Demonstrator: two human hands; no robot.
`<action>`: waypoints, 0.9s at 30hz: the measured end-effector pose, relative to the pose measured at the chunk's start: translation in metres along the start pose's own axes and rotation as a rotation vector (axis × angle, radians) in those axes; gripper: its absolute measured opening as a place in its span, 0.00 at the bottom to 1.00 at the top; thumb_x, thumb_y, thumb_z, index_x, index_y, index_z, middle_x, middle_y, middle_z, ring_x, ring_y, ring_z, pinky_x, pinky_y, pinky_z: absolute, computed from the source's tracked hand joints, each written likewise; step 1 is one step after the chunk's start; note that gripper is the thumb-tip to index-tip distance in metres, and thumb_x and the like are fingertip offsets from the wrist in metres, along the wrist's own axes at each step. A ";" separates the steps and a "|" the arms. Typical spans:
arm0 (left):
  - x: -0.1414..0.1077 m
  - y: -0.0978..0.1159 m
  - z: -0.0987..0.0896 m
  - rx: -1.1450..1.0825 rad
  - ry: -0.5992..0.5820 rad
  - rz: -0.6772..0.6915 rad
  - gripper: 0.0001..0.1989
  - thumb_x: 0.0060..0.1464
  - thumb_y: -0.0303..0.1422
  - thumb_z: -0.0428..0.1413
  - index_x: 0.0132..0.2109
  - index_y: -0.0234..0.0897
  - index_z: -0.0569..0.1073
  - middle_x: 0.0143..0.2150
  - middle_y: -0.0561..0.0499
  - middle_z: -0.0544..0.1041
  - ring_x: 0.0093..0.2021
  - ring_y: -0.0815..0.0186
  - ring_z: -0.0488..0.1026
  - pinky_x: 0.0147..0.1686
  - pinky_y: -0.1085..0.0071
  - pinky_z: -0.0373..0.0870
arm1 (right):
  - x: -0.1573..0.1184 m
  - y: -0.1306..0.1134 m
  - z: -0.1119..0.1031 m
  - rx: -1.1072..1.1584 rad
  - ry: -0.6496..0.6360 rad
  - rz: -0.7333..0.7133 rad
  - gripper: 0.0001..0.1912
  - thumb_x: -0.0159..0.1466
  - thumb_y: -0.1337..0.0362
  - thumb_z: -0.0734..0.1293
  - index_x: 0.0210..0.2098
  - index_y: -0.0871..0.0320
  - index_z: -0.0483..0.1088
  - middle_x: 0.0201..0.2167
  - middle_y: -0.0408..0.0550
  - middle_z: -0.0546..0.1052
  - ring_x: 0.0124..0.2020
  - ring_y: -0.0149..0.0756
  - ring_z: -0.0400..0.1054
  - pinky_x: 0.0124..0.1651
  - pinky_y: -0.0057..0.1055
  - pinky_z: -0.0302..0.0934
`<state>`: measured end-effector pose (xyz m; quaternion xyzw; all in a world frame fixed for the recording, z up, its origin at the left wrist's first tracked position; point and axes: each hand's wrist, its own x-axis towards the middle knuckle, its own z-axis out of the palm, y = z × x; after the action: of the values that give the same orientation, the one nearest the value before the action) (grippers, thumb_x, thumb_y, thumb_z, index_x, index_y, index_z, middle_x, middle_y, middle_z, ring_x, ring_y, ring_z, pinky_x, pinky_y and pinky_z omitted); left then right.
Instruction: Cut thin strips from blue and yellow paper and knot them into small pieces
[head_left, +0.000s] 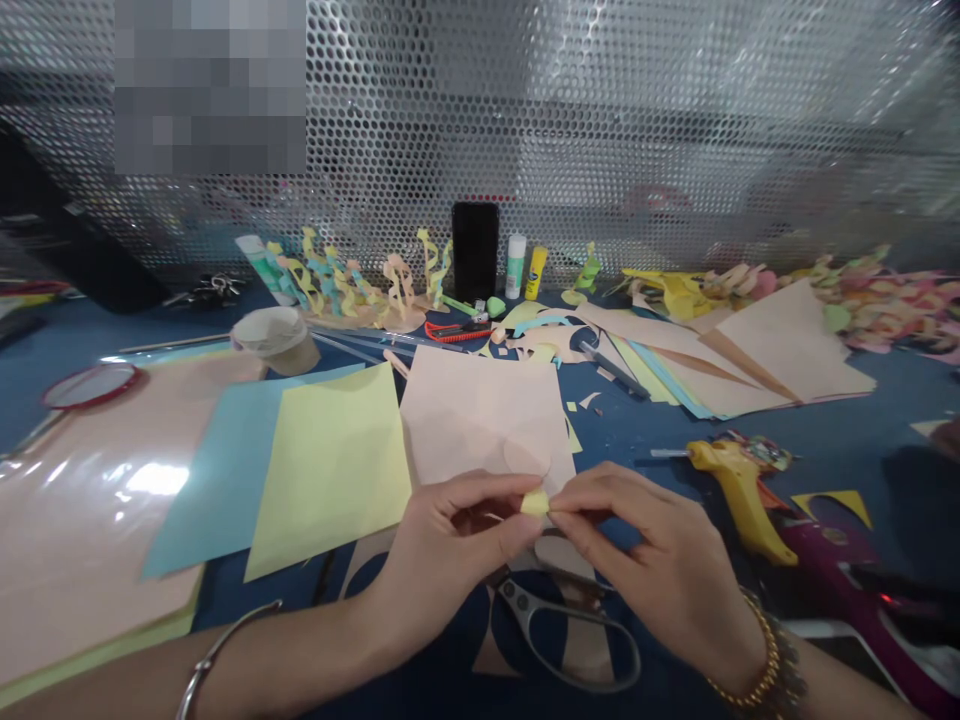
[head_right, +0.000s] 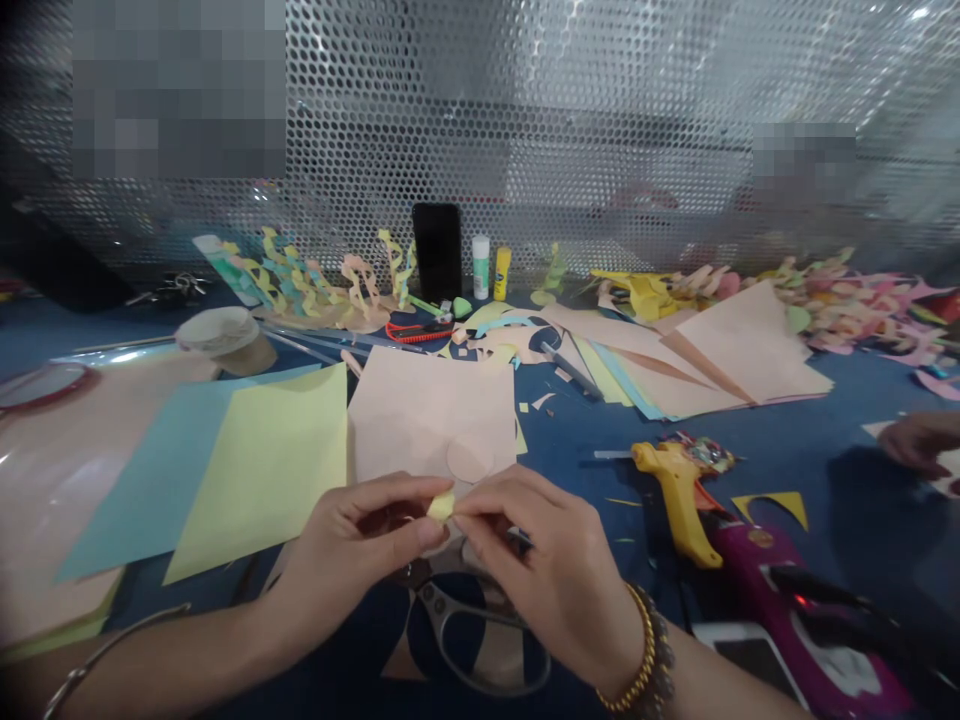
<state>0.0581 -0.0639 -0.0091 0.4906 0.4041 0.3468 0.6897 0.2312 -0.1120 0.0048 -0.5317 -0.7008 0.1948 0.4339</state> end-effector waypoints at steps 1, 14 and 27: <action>0.000 0.000 -0.001 0.008 0.002 0.007 0.11 0.43 0.28 0.65 0.37 0.42 0.81 0.29 0.54 0.80 0.27 0.73 0.74 0.25 0.83 0.70 | 0.000 0.000 -0.001 0.001 0.007 -0.004 0.06 0.59 0.73 0.68 0.32 0.55 0.74 0.29 0.40 0.76 0.30 0.26 0.71 0.34 0.18 0.64; 0.001 -0.005 -0.003 0.015 -0.012 0.001 0.07 0.46 0.31 0.65 0.36 0.40 0.78 0.29 0.55 0.79 0.30 0.72 0.74 0.30 0.81 0.70 | 0.005 0.002 -0.001 -0.005 0.023 -0.071 0.08 0.59 0.74 0.68 0.35 0.58 0.77 0.32 0.45 0.78 0.33 0.28 0.72 0.37 0.19 0.66; 0.003 -0.004 0.000 -0.189 -0.016 -0.123 0.05 0.47 0.30 0.65 0.34 0.39 0.81 0.27 0.54 0.82 0.28 0.72 0.77 0.32 0.80 0.75 | 0.001 0.004 0.001 -0.117 0.017 -0.163 0.08 0.60 0.74 0.67 0.36 0.57 0.76 0.32 0.45 0.78 0.33 0.30 0.73 0.38 0.24 0.69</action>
<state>0.0597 -0.0622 -0.0139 0.4005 0.3936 0.3366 0.7559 0.2327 -0.1094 0.0011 -0.4990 -0.7481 0.1130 0.4225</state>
